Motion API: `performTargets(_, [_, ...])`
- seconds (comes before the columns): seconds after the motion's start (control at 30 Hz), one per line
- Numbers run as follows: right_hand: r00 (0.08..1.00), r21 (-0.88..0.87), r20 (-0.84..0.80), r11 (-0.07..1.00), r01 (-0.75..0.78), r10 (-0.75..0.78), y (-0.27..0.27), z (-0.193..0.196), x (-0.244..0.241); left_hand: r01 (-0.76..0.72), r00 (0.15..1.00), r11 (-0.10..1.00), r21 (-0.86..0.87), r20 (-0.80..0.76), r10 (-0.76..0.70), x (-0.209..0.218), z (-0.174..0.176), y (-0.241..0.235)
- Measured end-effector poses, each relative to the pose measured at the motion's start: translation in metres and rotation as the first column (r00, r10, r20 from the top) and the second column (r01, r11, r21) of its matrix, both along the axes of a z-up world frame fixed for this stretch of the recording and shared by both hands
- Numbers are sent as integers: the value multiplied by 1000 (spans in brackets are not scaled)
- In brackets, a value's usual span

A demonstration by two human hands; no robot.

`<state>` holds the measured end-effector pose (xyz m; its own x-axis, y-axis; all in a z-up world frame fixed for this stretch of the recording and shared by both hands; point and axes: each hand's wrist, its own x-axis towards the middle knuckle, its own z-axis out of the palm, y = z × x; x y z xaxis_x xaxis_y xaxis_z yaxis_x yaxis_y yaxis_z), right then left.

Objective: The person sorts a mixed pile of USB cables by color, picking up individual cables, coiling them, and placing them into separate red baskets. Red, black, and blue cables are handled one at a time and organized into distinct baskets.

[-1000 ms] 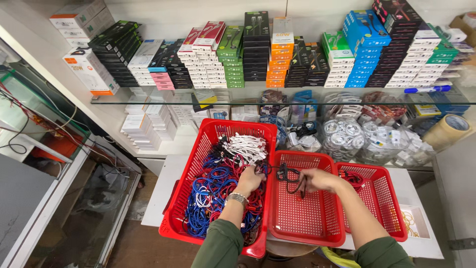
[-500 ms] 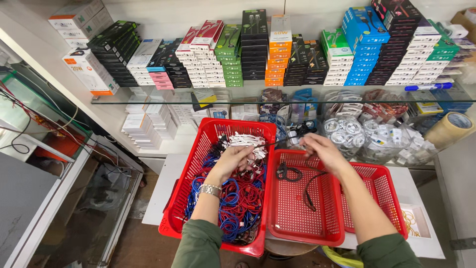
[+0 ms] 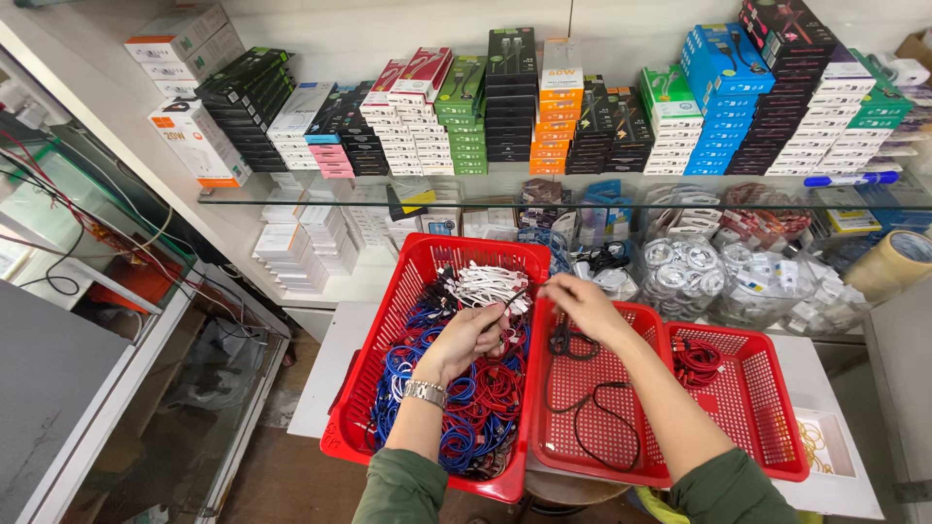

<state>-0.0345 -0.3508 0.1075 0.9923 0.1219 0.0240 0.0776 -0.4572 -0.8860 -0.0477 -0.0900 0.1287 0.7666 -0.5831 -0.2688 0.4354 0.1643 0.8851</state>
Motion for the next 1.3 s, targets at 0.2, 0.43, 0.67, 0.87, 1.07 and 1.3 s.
performTargets(0.2, [924,51,-255,950,307,-285,41,-20,-13,-118,993,824,-555,-56,104,-15,25,-2])
performTargets(0.43, [584,475,-439,728,-494,683,74,11,-65,-276,891,960,-50,360,276,7,35,0])
performTargets(0.67, [942,310,-169,923,-227,288,-5,30,-6,170,975,976,138,124,-187,-9,27,-4])
performTargets(0.87, [955,466,-294,879,101,46,50,-25,-43,-182,983,766,-617,-141,120,-9,29,-49])
performTargets(1.07, [890,280,-303,924,-258,341,50,-15,-58,-390,702,746,539,699,-138,1,19,-54])
performTargets(1.3, [954,-125,-101,948,-294,282,-35,20,-16,347,904,822,452,74,-422,-2,14,-24])
